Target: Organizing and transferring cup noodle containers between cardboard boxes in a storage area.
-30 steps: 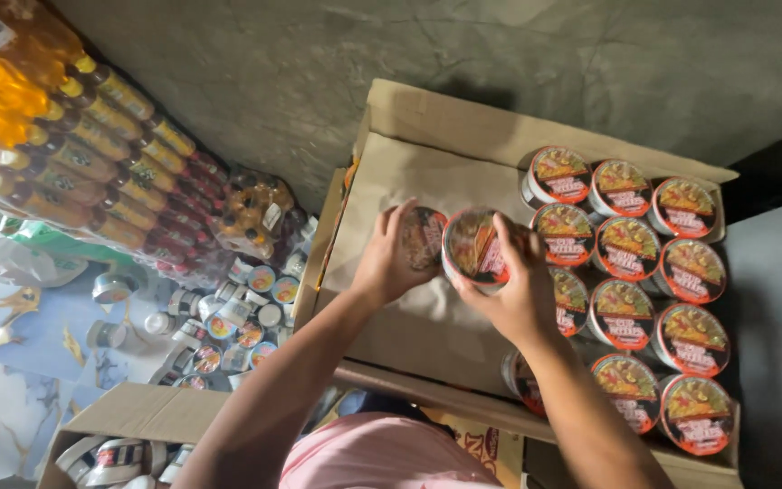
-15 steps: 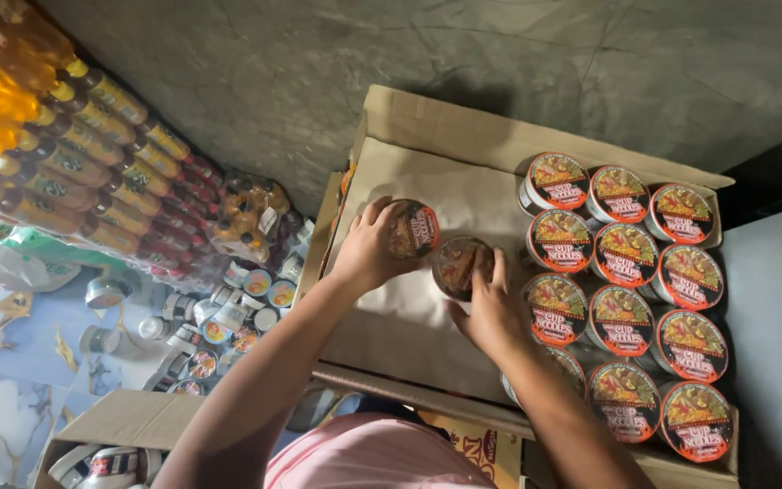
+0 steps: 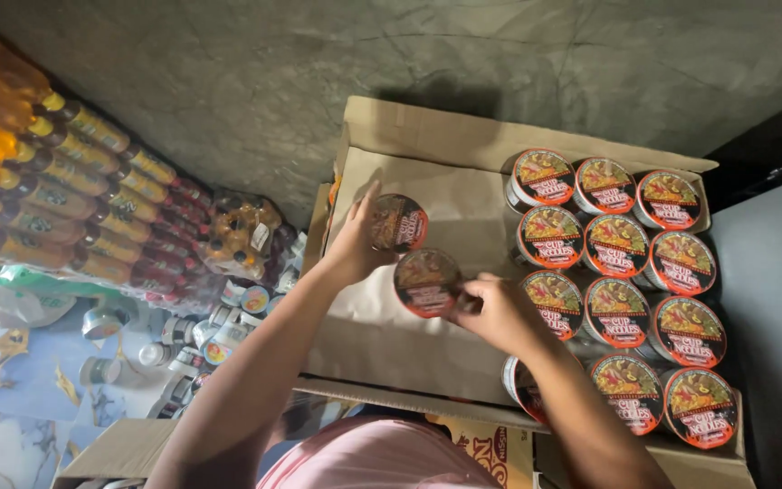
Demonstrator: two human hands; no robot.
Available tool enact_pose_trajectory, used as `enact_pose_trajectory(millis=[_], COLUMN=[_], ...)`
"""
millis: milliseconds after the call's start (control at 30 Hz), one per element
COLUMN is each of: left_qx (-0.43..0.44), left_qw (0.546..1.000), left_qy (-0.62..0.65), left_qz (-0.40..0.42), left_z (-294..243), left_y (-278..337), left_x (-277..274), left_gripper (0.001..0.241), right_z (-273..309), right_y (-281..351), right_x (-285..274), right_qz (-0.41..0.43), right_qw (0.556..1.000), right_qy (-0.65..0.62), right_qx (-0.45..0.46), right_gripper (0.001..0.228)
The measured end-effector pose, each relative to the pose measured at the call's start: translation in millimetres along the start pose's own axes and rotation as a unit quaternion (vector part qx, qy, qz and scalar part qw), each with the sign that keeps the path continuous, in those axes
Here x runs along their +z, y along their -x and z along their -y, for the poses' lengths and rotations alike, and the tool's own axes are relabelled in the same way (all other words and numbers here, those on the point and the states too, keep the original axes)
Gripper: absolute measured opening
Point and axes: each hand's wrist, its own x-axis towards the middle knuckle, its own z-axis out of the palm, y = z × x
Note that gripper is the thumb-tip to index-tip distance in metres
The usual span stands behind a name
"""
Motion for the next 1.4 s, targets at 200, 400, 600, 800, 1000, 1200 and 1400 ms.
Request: enact_pose_trajectory(millis=[200, 400, 600, 800, 1000, 1200, 1400], left_qx=[0.074, -0.165, -0.192, -0.059, -0.126, -0.218, -0.172], left_qw=[0.996, 0.974, 0.957, 0.980, 0.977, 0.934, 0.940], left_qy=[0.047, 0.100, 0.183, 0.128, 0.141, 0.277, 0.284], left_qz=[0.024, -0.120, -0.121, -0.144, -0.094, -0.064, -0.081], left_z=[22.0, 11.4, -8.5, 48.2, 4.7, -1.2, -21.6], left_y=[-15.5, -9.4, -23.8, -70.1, -83.3, -105.6, -124.0], left_x=[4.4, 18.1, 20.4, 60.2, 67.7, 90.0, 100.7], left_gripper=[0.139, 0.096, 0.045, 0.041, 0.045, 0.048, 0.047], right_z=[0.2, 2.5, -15.9, -31.6, -44.7, -70.2, -48.5], right_y=[-11.1, -43.0, -73.5, -78.2, -78.1, -82.3, -84.6], right_x=[2.1, -2.8, 17.7, 22.5, 19.8, 15.6, -18.3], right_qz=[0.006, -0.128, -0.080, -0.045, -0.111, -0.101, -0.097], right_qw=[0.990, 0.989, 0.991, 0.995, 0.982, 0.967, 0.955], right_qy=[-0.088, -0.002, -0.001, 0.094, 0.153, 0.229, 0.279], right_qx=[0.106, -0.076, -0.104, -0.004, -0.021, -0.047, -0.006], right_gripper=[0.025, 0.041, 0.061, 0.031, 0.026, 0.042, 0.045])
